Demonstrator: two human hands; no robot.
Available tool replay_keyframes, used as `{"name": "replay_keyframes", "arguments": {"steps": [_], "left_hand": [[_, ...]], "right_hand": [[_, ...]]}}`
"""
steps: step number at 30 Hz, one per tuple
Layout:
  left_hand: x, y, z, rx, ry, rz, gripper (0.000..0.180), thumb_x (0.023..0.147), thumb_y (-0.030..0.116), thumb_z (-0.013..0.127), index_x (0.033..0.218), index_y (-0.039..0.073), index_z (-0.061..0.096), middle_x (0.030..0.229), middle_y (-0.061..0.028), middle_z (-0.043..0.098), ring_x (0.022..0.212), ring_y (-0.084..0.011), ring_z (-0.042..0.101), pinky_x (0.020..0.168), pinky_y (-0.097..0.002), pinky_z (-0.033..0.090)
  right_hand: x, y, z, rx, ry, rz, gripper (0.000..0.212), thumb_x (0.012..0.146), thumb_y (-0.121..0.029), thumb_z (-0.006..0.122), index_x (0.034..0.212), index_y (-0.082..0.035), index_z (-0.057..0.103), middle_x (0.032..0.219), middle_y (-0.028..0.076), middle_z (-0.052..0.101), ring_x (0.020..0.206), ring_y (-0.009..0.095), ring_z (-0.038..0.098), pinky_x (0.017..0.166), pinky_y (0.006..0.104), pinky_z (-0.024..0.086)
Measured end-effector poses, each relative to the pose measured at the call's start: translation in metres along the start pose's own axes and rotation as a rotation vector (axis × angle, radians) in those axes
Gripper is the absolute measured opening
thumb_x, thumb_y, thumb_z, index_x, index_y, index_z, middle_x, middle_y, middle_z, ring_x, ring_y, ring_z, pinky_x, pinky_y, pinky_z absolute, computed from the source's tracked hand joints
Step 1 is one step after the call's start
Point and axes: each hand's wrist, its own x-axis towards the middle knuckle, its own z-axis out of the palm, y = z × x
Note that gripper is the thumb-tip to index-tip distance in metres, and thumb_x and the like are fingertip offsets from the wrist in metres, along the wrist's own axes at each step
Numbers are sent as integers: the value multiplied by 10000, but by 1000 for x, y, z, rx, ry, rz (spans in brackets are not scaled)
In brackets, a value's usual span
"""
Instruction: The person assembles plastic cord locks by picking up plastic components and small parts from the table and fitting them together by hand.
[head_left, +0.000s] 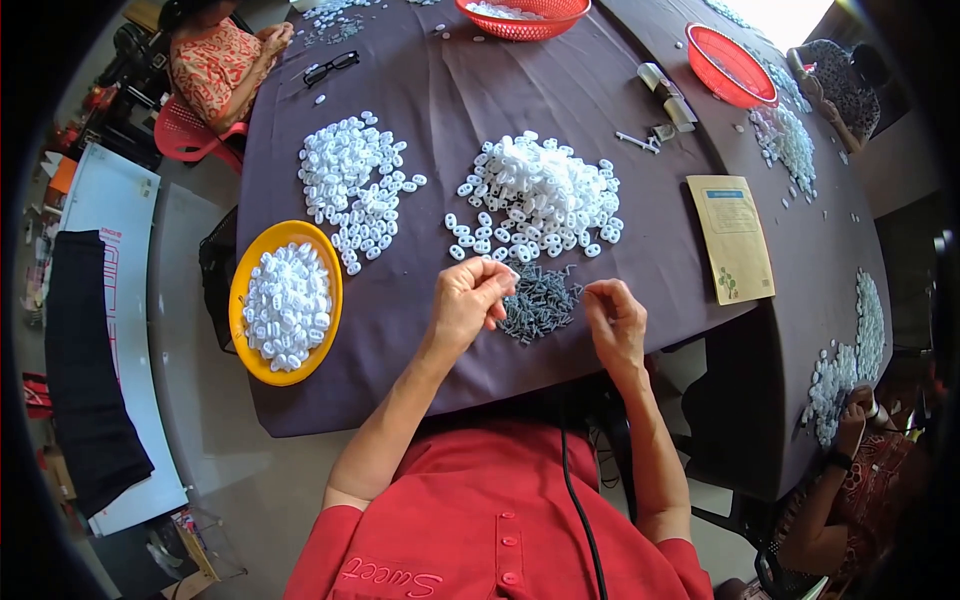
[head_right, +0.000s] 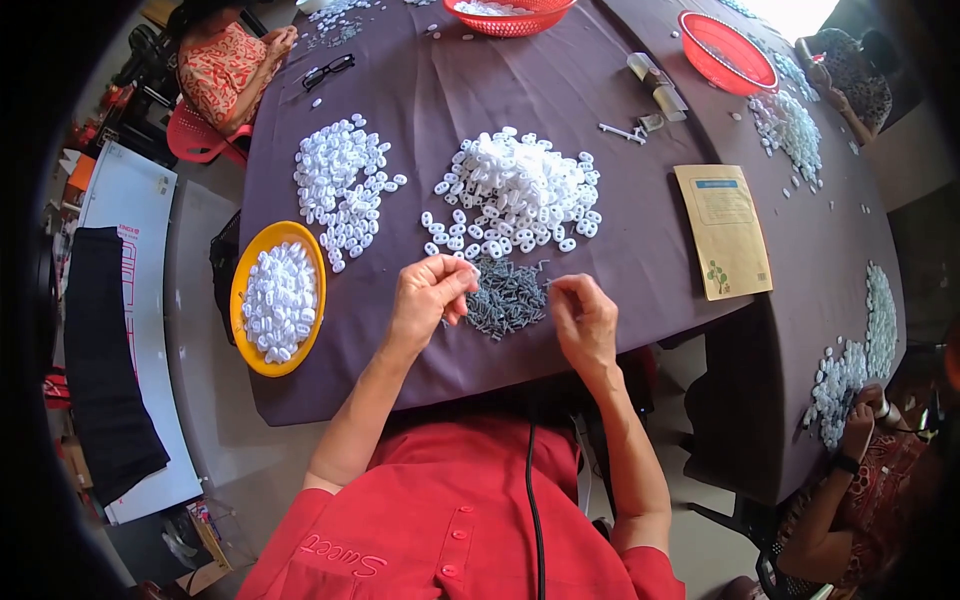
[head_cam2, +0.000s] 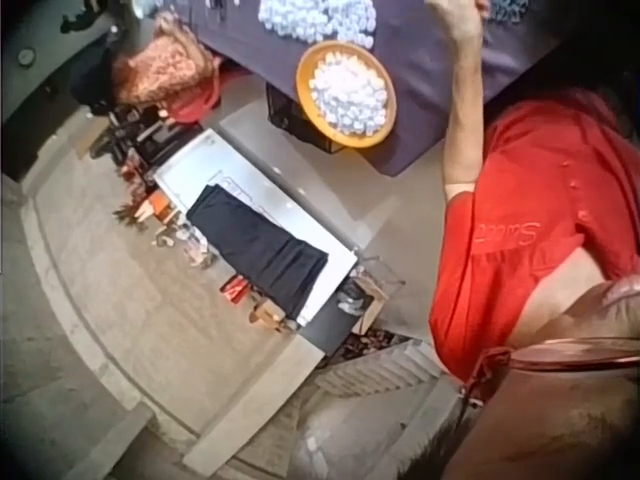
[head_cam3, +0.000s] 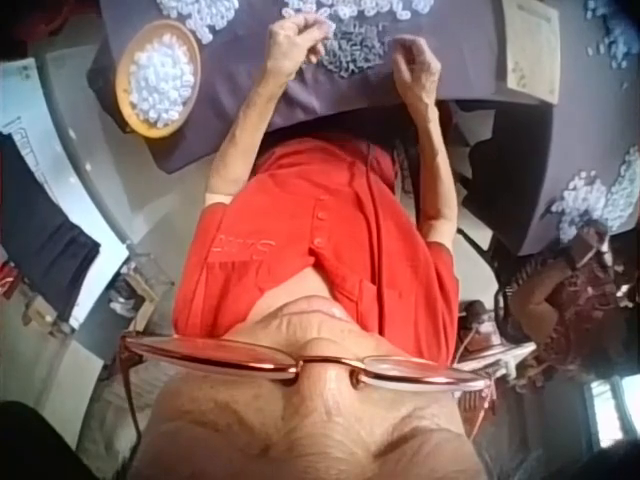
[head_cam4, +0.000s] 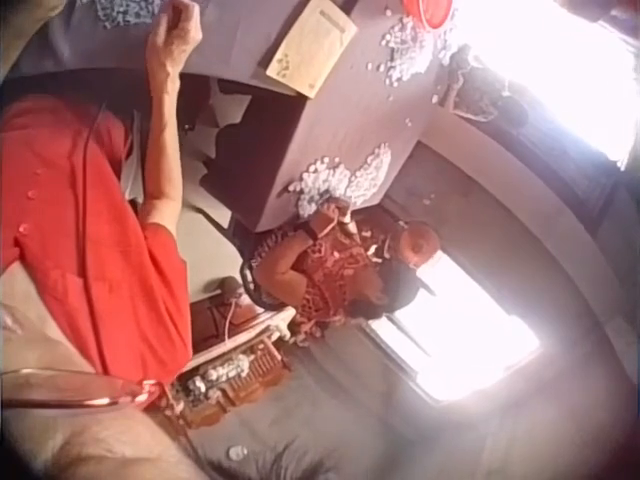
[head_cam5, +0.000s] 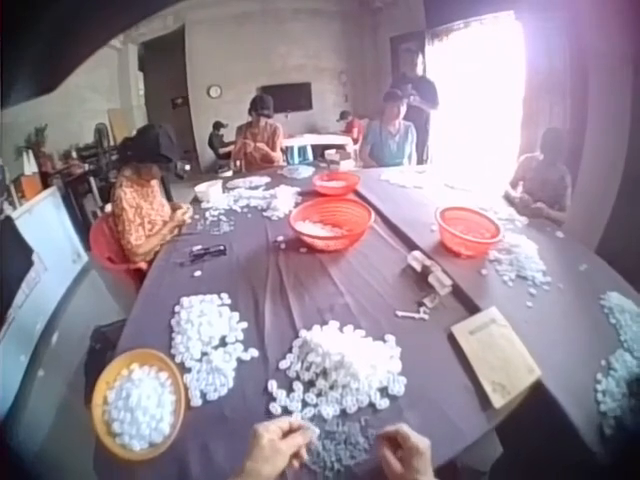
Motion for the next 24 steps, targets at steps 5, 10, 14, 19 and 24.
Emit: {"name": "replay_keyframes", "arguments": {"steps": [5,10,14,19,24], "left_hand": [[-23,-1,15,-13,-64,-3,97,832,106,586,867,21,618,688,-6,594,482,-25,501,399,-156,393],[-36,4,20,104,-43,60,89,829,93,588,857,19,628,666,22,580,498,-14,479,421,-163,383],[-41,6,18,135,-31,107,104,832,96,585,878,11,624,676,13,589,513,-19,489,432,-165,394],[-47,1,20,-52,-19,60,100,822,96,602,869,8,611,688,-3,606,540,-26,517,437,-169,405],[-52,-4,21,-91,19,86,102,806,87,623,877,13,612,668,-9,599,518,-42,516,445,-164,412]], "right_hand": [[-6,-44,19,147,-140,-74,42,810,-1,562,841,-6,534,712,6,532,617,46,480,559,198,405],[-14,-45,29,198,-176,-18,45,825,-11,555,861,-2,528,699,18,543,601,52,499,551,196,417],[-21,-52,35,495,-185,209,39,842,-23,545,874,-2,537,716,26,567,604,71,535,556,205,451],[-25,-52,40,714,-101,301,45,848,-28,543,884,-3,535,737,37,579,615,86,550,572,218,466],[-27,-51,42,789,-108,295,57,851,-31,544,896,1,530,766,49,587,627,92,554,591,222,475]]}}
